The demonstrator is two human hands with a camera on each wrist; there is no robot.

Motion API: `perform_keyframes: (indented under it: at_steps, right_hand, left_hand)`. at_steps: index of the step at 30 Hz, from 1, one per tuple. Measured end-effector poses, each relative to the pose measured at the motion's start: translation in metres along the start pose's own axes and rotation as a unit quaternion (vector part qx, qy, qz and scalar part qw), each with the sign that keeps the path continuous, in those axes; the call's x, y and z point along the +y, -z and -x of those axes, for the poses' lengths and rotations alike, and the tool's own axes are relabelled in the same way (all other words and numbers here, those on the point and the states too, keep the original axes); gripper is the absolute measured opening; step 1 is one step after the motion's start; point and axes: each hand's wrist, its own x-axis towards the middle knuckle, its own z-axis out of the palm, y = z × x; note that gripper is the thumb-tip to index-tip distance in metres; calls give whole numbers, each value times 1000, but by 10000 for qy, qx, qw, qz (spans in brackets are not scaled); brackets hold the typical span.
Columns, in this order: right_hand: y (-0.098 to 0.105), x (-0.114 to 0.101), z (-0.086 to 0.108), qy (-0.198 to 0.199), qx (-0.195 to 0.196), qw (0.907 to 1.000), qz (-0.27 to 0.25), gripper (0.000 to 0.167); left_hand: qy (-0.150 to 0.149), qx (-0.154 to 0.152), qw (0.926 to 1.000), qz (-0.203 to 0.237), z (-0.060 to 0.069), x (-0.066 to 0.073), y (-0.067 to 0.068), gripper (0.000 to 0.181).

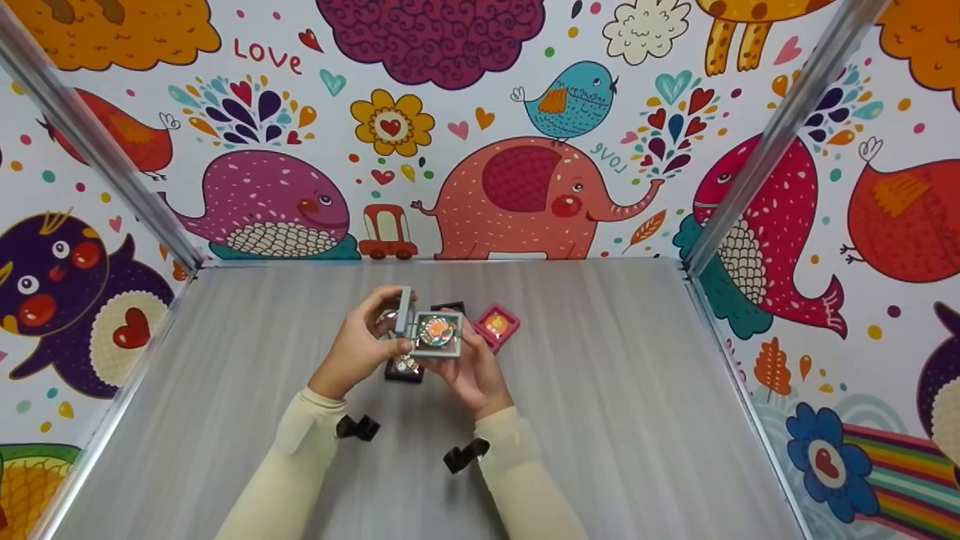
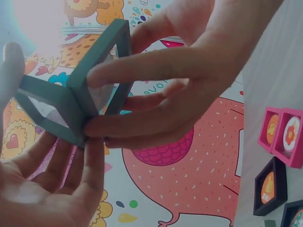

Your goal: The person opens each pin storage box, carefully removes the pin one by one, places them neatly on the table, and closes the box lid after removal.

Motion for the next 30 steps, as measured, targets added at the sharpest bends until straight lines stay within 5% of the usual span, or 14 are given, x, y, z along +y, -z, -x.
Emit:
perform_keyframes:
  at_steps: [3, 7, 10, 13, 15, 18, 26, 28, 30]
  right_hand:
    - [-2, -4, 1, 72, 24, 9994, 333, 67]
    - [-7, -13, 2, 347, -171, 9852, 1670, 42]
    - [-12, -22, 2, 670, -312, 9524, 2956, 38]
    - [-21, -33, 5, 1013, -204, 9016, 4201, 41]
    - [-30, -40, 6, 1185, -115, 8542, 5062, 39]
    - [-48, -47, 7, 1269, -140, 7604, 6368, 43]
    - [-88, -54, 7, 979, -973, 4768, 8681, 56]
    - [-92, -55, 5, 877, -1159, 4272, 8924, 57]
    - [-94, -56, 3, 763, -1322, 3984, 9044, 56]
  left_hand:
    - [35, -39, 9998, 193, 1, -2, 1, 77]
    - [181, -91, 9985, 508, 3, -3, 1, 77]
    - [339, -103, 9967, 726, 4, -3, 2, 75]
    - [419, -81, 9960, 783, 5, -4, 3, 75]
    - [431, -65, 9958, 811, 6, -4, 4, 75]
    - [425, -6, 9961, 779, 7, -5, 5, 74]
    - [275, 45, 9977, 622, 10, -9, 6, 79]
    - [269, 25, 9976, 645, 10, -10, 6, 84]
    - [267, 8, 9973, 683, 11, -11, 6, 88]
